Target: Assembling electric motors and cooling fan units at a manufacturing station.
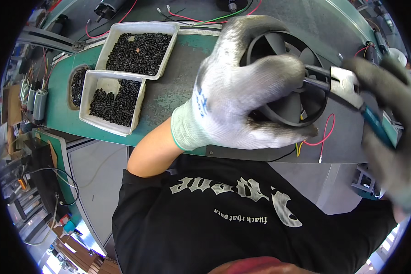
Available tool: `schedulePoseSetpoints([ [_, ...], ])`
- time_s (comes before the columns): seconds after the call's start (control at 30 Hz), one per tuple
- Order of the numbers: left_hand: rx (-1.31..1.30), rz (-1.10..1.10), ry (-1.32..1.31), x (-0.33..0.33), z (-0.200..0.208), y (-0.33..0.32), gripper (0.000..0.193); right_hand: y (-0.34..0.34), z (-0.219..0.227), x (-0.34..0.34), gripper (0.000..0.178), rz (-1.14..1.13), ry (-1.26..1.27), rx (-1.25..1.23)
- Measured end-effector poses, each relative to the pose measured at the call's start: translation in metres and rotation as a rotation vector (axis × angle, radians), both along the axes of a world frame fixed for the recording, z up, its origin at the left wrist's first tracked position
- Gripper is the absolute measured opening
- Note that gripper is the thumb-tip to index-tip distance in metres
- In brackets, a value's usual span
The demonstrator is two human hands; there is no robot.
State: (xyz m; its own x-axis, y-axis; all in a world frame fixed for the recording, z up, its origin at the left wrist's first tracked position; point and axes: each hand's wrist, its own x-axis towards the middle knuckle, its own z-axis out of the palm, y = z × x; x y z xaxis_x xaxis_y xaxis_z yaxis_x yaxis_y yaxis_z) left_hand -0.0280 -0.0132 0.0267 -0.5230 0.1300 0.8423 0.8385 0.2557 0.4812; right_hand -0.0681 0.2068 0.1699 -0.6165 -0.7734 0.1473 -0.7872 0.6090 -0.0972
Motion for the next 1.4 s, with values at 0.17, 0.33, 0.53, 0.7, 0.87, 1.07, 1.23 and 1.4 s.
schedulePoseSetpoints([
  [0.17,0.010,-0.090,-0.028,0.000,0.005,-0.009,0.082,0.008,-0.045,-0.051,0.043,0.152,0.014,-0.154],
  [0.33,-0.118,-0.282,0.034,-0.011,0.009,-0.014,0.089,0.062,-0.162,-0.077,0.041,-0.300,0.257,-0.462],
  [0.53,0.126,-0.264,-0.050,-0.020,-0.008,0.005,0.079,0.001,-0.187,0.032,0.087,-0.281,-0.537,-0.524],
  [0.7,-0.217,0.056,0.024,0.028,0.019,0.043,0.056,-0.019,-0.225,0.037,0.062,-0.380,-1.030,-1.298],
  [0.87,-0.322,-0.149,-0.220,0.102,0.000,-0.013,0.045,0.012,-0.219,-0.098,0.046,-0.648,-0.960,-1.462],
  [1.07,-0.402,-0.097,-0.362,0.112,-0.027,-0.041,0.037,0.190,-0.243,-0.394,0.068,-0.778,-0.294,-0.338],
  [1.23,-0.484,0.468,-0.443,0.082,-0.048,-0.021,0.043,0.040,-0.179,-0.351,0.071,-0.742,0.210,-0.091],
  [1.4,-0.721,0.876,-0.450,-0.108,-0.116,0.009,0.055,-0.111,-0.200,-0.316,0.055,-0.492,-0.005,0.225],
])
